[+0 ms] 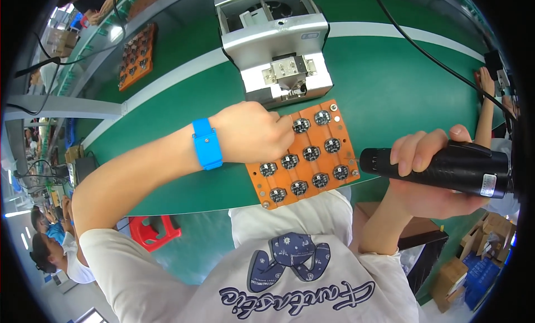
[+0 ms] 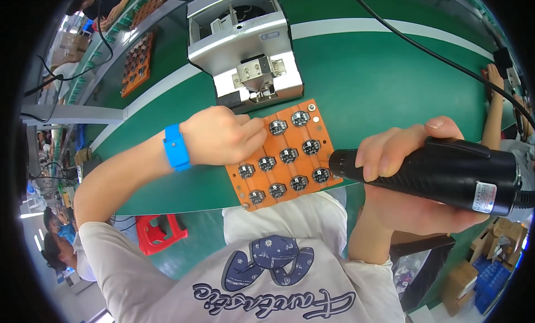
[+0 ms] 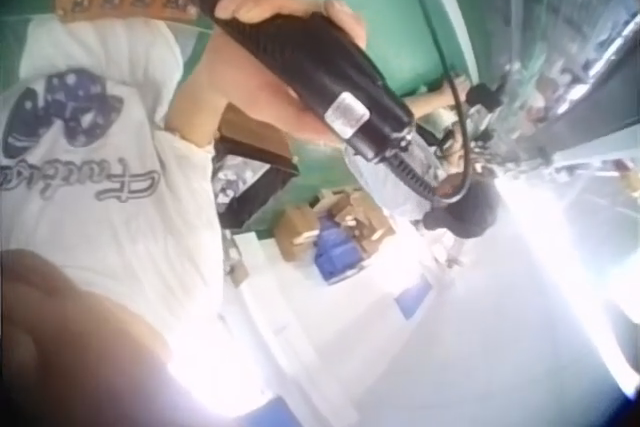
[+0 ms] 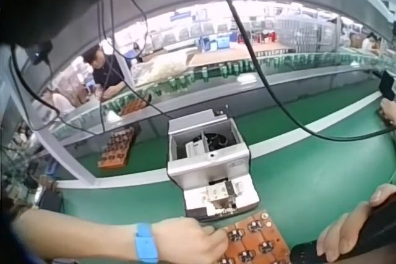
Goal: The person assembles electronic components onto circuit boards using an electric screwdriver.
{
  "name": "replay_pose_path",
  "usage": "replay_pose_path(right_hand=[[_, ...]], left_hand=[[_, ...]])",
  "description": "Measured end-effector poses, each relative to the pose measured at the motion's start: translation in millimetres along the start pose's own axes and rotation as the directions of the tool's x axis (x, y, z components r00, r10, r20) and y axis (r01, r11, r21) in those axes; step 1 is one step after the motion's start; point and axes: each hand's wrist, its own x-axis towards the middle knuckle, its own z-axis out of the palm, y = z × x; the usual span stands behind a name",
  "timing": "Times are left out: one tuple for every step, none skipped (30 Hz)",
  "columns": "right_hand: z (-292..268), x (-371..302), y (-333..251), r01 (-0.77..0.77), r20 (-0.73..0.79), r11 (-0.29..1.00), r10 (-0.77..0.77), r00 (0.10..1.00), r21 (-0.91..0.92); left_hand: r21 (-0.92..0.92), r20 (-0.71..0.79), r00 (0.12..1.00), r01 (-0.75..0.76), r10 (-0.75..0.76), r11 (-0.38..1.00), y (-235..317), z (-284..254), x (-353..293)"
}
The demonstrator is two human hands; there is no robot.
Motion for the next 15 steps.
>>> replay_pose_path(right_hand=[[1, -1, 1, 0.009, -0.001, 1.000, -0.009, 1.000, 0.006], [2, -2, 2, 0.021, -0.034, 0.999, -0.020, 0.999, 0.036], [2, -3, 2, 0.034, -0.068, 0.997, -0.030, 0.997, 0.065], [1, -4, 2, 0.043, -0.073, 0.997, -0.038, 0.997, 0.068], [1, -5, 1, 0.044, -0.076, 0.997, -0.039, 0.996, 0.067], [0, -5, 0, 0.045, -0.079, 0.997, -0.040, 0.996, 0.065], [-1, -6, 0, 0.054, -0.084, 0.996, -0.048, 0.995, 0.068], [-2, -7, 0, 0.054, -0.083, 0.996, -0.048, 0.995, 0.075], [-4, -8, 0, 0.054, -0.083, 0.995, -0.048, 0.995, 0.083], [-4, -8, 0, 0.060, -0.087, 0.995, -0.053, 0.995, 0.081], [-4, -7, 1, 0.057, -0.096, 0.995, -0.049, 0.994, 0.084], [-3, -8, 1, 0.054, -0.105, 0.995, -0.045, 0.994, 0.087], [-3, -9, 1, 0.055, -0.106, 0.995, -0.046, 0.993, 0.085], [-2, -9, 2, 0.046, -0.109, 0.994, -0.035, 0.993, 0.100], [-1, -9, 3, 0.037, -0.111, 0.993, -0.024, 0.993, 0.115]], left_hand=[[0.008, 0.006, 1.000, -0.002, 0.002, 1.000, -1, 2, 0], [0.027, -0.023, 0.999, -0.035, 0.035, 0.999, -3, 4, -1], [0.046, -0.051, 0.996, -0.067, 0.069, 0.997, -5, 6, -1], [0.050, -0.045, 0.996, -0.074, 0.076, 0.996, -5, 7, -1], [0.072, -0.070, 0.994, -0.075, 0.080, 0.995, -5, 8, -2], [0.093, -0.096, 0.992, -0.077, 0.086, 0.993, -4, 7, -3], [0.098, -0.090, 0.992, -0.084, 0.093, 0.992, -2, 7, -5], [0.095, -0.064, 0.996, -0.056, 0.062, 0.994, -1, 7, -9], [0.093, -0.038, 0.999, -0.027, 0.031, 0.995, 0, 7, -11], [0.095, -0.036, 0.999, -0.034, 0.037, 0.995, 1, 8, -12], [0.105, -0.051, 0.999, -0.008, 0.013, 0.994, 2, 8, -14], [0.113, -0.067, 0.998, 0.019, -0.012, 0.993, 4, 8, -14], [0.113, -0.068, 0.998, 0.017, -0.010, 0.993, 6, 8, -14], [0.100, -0.071, 0.997, 0.030, -0.022, 0.995, 7, 6, -14], [0.087, -0.074, 0.997, 0.042, -0.036, 0.995, 8, 4, -14]])
